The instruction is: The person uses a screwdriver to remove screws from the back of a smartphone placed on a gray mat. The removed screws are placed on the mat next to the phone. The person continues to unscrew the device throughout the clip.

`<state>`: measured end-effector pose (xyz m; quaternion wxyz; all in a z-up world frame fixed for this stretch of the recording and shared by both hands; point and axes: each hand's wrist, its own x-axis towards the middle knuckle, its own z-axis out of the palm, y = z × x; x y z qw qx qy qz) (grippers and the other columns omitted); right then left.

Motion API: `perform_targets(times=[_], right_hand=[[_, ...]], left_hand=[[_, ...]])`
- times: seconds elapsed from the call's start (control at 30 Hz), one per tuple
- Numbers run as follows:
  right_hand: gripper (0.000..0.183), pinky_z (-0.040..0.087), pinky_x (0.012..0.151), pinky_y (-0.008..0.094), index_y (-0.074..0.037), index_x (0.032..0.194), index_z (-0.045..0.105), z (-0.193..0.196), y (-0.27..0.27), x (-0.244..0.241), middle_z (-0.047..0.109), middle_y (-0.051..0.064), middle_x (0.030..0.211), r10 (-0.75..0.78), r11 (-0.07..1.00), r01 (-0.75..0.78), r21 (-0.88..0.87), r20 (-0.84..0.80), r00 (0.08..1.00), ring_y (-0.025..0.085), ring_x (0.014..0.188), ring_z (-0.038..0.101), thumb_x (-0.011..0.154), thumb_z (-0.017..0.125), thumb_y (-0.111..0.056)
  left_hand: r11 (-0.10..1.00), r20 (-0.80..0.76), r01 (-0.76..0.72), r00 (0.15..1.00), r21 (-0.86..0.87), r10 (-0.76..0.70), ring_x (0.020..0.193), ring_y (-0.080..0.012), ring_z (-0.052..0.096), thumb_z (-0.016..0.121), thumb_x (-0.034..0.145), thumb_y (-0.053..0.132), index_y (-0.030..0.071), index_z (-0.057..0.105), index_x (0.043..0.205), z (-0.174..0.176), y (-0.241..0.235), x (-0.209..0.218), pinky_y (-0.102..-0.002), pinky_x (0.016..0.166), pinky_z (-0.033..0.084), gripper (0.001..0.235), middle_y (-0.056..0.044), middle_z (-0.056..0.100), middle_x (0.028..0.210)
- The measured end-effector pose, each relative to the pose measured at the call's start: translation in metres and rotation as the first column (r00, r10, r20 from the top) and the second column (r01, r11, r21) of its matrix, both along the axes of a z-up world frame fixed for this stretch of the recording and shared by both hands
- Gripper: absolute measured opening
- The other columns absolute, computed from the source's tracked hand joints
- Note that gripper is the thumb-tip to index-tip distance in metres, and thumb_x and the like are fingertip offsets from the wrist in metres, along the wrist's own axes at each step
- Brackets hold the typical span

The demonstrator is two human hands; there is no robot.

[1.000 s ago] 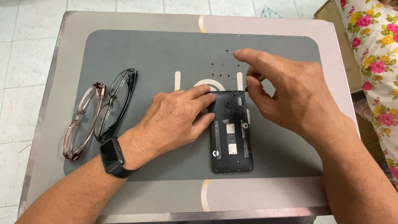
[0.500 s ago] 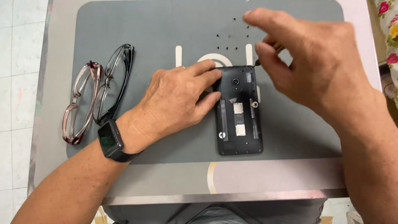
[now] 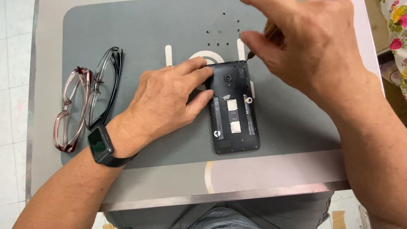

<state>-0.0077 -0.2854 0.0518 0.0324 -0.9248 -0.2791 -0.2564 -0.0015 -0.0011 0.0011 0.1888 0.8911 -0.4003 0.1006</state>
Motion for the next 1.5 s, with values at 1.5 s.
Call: perform_targets(times=[1.5], right_hand=[[0.045, 0.046, 0.056, 0.04, -0.01, 0.145, 0.064, 0.024, 0.017, -0.007, 0.07, 0.001, 0.089, 0.088, 0.987, -0.05, 0.154, -0.249, 0.965, 0.022, 0.064, 0.062, 0.103, 0.071, 0.002]], left_hand=[[0.998, -0.117, 0.025, 0.993, -0.054, -0.031, 0.093, -0.0329, 0.076, 0.072, 0.098, 0.033, 0.008, 0.074, 0.128, 0.007, -0.004, -0.002, -0.052, 0.064, 0.06, 0.04, -0.002, 0.072, 0.134]])
